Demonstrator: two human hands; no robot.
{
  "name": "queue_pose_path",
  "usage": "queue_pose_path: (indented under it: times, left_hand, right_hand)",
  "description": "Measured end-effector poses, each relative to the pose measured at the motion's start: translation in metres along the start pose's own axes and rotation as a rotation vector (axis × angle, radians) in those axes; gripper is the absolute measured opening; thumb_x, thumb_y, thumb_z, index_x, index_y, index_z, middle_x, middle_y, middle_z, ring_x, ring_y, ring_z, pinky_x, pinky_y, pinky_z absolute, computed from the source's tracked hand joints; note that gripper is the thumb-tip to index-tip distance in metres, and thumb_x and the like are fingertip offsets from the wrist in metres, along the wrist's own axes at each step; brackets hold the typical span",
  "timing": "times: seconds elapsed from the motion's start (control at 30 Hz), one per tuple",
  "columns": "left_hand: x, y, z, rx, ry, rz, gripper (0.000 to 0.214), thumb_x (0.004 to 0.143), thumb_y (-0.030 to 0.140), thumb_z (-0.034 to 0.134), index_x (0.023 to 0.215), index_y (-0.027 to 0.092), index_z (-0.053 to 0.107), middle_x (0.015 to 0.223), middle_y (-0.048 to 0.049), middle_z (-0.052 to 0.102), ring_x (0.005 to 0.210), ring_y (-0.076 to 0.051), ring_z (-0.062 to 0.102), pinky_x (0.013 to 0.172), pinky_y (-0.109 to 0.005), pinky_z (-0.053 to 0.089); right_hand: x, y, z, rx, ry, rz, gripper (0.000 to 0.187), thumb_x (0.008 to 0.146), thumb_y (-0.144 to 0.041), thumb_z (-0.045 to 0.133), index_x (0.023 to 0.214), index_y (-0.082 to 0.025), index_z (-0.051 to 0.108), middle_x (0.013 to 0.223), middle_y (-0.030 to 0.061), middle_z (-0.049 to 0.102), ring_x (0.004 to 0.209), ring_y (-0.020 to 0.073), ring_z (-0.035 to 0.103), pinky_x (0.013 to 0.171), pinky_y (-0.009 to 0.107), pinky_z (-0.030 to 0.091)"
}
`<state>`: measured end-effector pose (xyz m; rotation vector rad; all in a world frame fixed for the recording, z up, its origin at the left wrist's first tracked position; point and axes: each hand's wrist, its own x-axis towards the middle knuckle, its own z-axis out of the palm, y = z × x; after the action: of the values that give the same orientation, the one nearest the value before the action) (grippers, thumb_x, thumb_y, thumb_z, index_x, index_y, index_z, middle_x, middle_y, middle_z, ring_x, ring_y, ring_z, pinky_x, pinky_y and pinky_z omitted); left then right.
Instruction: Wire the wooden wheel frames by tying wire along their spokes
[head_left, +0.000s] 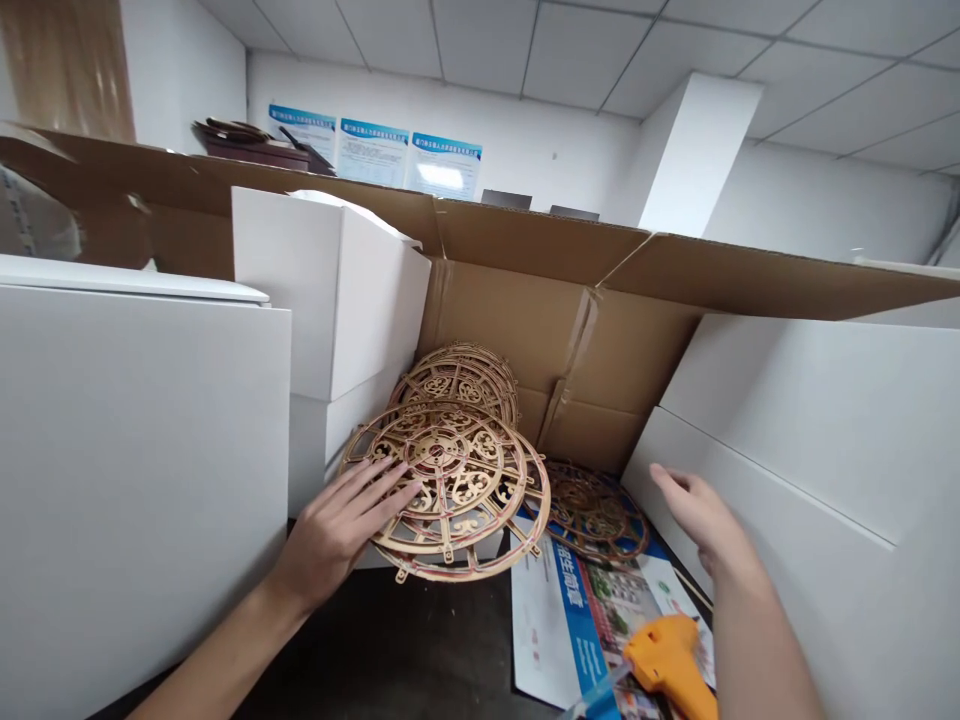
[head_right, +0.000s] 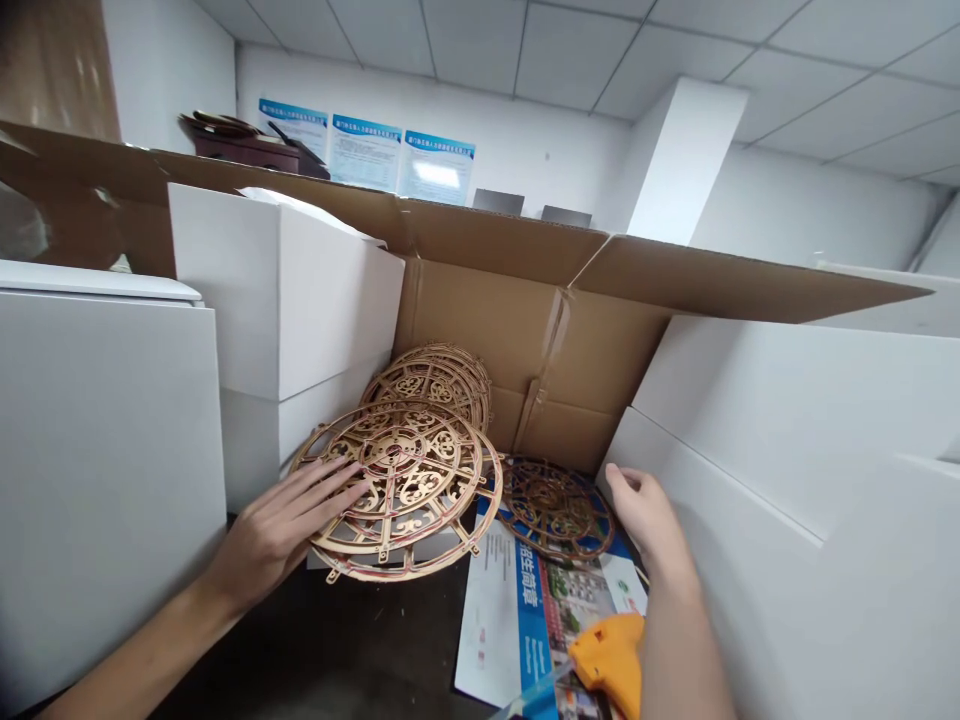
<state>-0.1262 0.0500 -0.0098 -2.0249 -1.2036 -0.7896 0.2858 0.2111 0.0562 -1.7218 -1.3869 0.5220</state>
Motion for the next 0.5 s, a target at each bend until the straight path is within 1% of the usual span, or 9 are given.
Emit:
queue_pose_path:
  times: [0.07, 0.13, 0.23, 0.3, 0.4, 0.5]
  left_hand:
    - [-0.001, 0.0, 0.004, 0.005, -0.018, -0.009, 0.051, 0.098, 0.014, 0.04, 0.148, 0.028, 0.043, 0.145, -0.0013, 0.055, 0.136, -0.024, 0.05, 0.112, -0.046, 0.045]
    - [-0.003, 0.0, 0.011, 0.012, -0.036, -0.027, 0.055, 0.097, 0.009, 0.037, 0.148, 0.03, 0.043, 0.146, 0.0008, 0.055, 0.136, -0.023, 0.05, 0.112, -0.047, 0.045]
    - [-0.006, -0.001, 0.021, 0.024, -0.071, -0.048, 0.065, 0.092, 0.002, 0.034, 0.149, 0.033, 0.04, 0.147, 0.0038, 0.053, 0.136, -0.023, 0.05, 0.112, -0.048, 0.045]
    - [-0.008, -0.002, 0.026, 0.033, -0.094, -0.073, 0.07, 0.089, 0.0, 0.035, 0.15, 0.034, 0.039, 0.147, 0.0047, 0.052, 0.136, -0.024, 0.05, 0.111, -0.049, 0.046]
    - [-0.01, -0.002, 0.028, 0.047, -0.135, -0.136, 0.08, 0.081, -0.006, 0.034, 0.15, 0.034, 0.038, 0.148, 0.0057, 0.051, 0.135, -0.026, 0.05, 0.107, -0.05, 0.049]
    - [-0.011, -0.001, 0.028, 0.042, -0.177, -0.179, 0.09, 0.072, -0.01, 0.033, 0.15, 0.035, 0.038, 0.148, 0.0074, 0.051, 0.136, -0.027, 0.05, 0.107, -0.051, 0.049]
  right_hand:
    - [-0.002, -0.007, -0.012, -0.044, -0.051, 0.021, 0.03, 0.095, -0.039, 0.059, 0.114, -0.017, 0.062, 0.121, 0.0088, 0.061, 0.106, 0.0206, 0.061, 0.092, 0.043, 0.051]
    - [-0.003, -0.011, -0.02, -0.087, -0.094, 0.05, 0.028, 0.095, -0.039, 0.06, 0.111, -0.017, 0.063, 0.119, 0.0083, 0.062, 0.106, 0.0205, 0.061, 0.093, 0.043, 0.051]
    - [-0.002, -0.009, -0.02, -0.135, -0.127, 0.156, 0.026, 0.095, -0.038, 0.06, 0.11, -0.017, 0.063, 0.119, 0.008, 0.062, 0.105, 0.0202, 0.061, 0.092, 0.042, 0.051]
    - [-0.001, -0.001, -0.013, -0.14, -0.155, 0.274, 0.029, 0.095, -0.039, 0.059, 0.115, -0.017, 0.061, 0.118, 0.0084, 0.061, 0.101, 0.0196, 0.062, 0.087, 0.04, 0.054]
    - [-0.002, 0.014, 0.007, -0.108, -0.228, 0.447, 0.035, 0.095, -0.041, 0.06, 0.119, -0.016, 0.058, 0.111, 0.0077, 0.062, 0.09, 0.0172, 0.063, 0.076, 0.036, 0.056]
    - [-0.004, 0.031, 0.029, -0.047, -0.245, 0.538, 0.033, 0.093, -0.038, 0.062, 0.116, -0.015, 0.059, 0.106, 0.0062, 0.063, 0.084, 0.0156, 0.063, 0.071, 0.033, 0.057]
